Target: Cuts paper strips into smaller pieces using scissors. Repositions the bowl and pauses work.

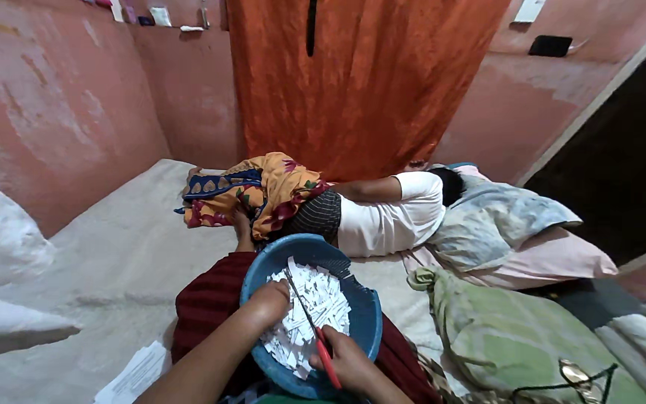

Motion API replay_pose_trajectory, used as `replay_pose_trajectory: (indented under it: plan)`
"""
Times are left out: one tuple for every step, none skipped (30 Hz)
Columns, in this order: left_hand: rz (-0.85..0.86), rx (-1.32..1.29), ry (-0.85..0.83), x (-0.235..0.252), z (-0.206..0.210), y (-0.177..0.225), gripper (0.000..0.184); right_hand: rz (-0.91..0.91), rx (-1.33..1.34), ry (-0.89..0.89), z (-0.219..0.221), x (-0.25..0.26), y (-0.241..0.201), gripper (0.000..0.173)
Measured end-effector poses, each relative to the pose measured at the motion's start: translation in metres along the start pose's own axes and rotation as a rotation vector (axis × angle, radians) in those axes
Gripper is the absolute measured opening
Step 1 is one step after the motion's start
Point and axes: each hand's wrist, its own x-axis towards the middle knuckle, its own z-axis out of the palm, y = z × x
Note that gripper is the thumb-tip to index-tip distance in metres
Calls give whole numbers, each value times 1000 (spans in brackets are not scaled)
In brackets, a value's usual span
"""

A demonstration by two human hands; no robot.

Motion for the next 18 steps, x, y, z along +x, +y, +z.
replay_pose_trajectory:
  plan:
    - [-17,16,-10,5,4,-4,53,-3,24,15,-1,-1,-1,63]
    - [-34,34,-24,10,8,-8,57,-10,52,29,-2,-1,-1,61]
    - [-47,47,-27,14,13,-12,58,-23,76,48,-2,-1,-1,58]
    - [-56,52,-13,17,17,-15,54,-40,99,64,-3,-1,-2,57]
    - [-63,55,2,19,20,-19,49,-57,117,77,-3,0,-2,55]
    - [-59,59,21,20,23,-21,43,-67,129,84,-3,0,-2,54]
    - [-47,53,41,19,24,-23,38,-71,133,88,-3,1,-2,54]
    - [-25,33,68,17,24,-25,34,-73,133,90,-2,1,-2,54]
    - [4,-4,97,15,22,-26,32,-74,135,90,-2,0,-2,53]
    - [29,-56,123,12,20,-26,31,-76,137,93,-2,0,-2,53]
    - [52,-117,152,10,18,-27,30,-80,142,95,-2,0,-1,53]
    - [71,-186,182,9,16,-29,29,-85,148,99,-1,0,0,53]
    - [88,-260,217,7,15,-31,28,-89,157,105,-1,0,1,53]
    - [107,-340,266,6,15,-33,27,-91,166,111,-2,0,2,53]
    - [128,-428,321,4,16,-34,26,-93,177,119,-2,-1,2,52]
    - [155,-523,384,3,18,-37,25,-94,194,132,-2,-1,2,51]
    - [183,-626,449,2,20,-39,23,-96,218,149,-2,-2,2,49]
    - [213,-734,513,2,22,-40,22,-100,245,170,-2,-2,3,47]
